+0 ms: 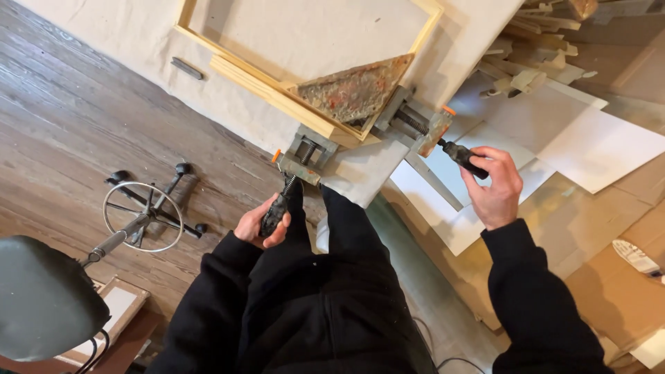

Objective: The person fits mitred wood moulding pieces into a corner clamp holding a wooden picture frame, taps the joint with a hammer, and tightens the clamp screw by hand. They then release the clamp, reposition the frame, and pick up additional moulding strips and a utility knife from the workbench.

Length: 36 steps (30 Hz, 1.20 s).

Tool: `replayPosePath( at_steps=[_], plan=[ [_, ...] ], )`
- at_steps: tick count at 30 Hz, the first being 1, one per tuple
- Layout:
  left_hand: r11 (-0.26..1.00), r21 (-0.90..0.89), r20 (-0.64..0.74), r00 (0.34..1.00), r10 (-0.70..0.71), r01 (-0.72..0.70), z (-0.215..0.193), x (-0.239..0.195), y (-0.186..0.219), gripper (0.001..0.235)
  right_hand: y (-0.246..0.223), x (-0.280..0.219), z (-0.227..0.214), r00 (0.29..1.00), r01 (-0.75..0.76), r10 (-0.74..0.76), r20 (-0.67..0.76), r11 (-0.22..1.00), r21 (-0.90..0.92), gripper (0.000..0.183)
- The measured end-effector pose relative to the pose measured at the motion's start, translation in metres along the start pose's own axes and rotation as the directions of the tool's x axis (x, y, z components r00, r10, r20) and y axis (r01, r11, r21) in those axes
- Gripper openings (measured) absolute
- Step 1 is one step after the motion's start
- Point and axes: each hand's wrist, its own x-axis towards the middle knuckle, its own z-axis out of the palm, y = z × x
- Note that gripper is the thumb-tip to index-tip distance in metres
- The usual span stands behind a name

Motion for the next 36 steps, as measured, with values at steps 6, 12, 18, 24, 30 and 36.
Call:
replayPosePath(
  at_steps=[6, 12, 18, 24, 30, 36],
  plan=[
    [0.872, 0.488, -0.385, 0.887, 0.255, -0.039, 0.088, -0.003, 0.005, 0.051, 0.044, -0.010, -0.001, 0.695, -0.714, 0.628, 0.350, 0.546, 0.438, 0.029],
    [-0.004, 0.986, -0.082, 0.504, 0.860, 0.168, 0.097, -0.015, -0.021, 0.036, 0.073, -0.019, -0.006, 0.474, -0.836, 0.473, 0.743, -0.023, 0.548, 0.035],
    [0.555, 0.830, -0.337, 0.740, 0.583, -0.060, 0.019, -0.021, -0.017, 0.041, 0.033, -0.007, -0.004, 0.878, -0.476, 0.370, 0.304, 0.609, 0.634, 0.030],
    [0.108, 0.992, -0.121, 0.697, 0.707, 0.062, 0.114, 0.009, 0.022, 0.058, 0.015, 0.003, -0.010, 0.858, -0.513, 0.429, 0.282, 0.724, 0.462, 0.051],
    [-0.656, 0.733, 0.541, 0.427, 0.724, 0.183, 0.197, 0.103, 0.055, 0.111, 0.025, 0.000, -0.010, 0.864, -0.495, 0.446, 0.232, 0.674, 0.548, 0.039],
    [-0.636, 0.663, 0.334, 0.604, 0.724, 0.395, 0.189, 0.125, 0.060, 0.107, 0.030, -0.002, -0.019, 0.875, -0.469, 0.453, 0.171, 0.705, 0.533, 0.033]
  ],
)
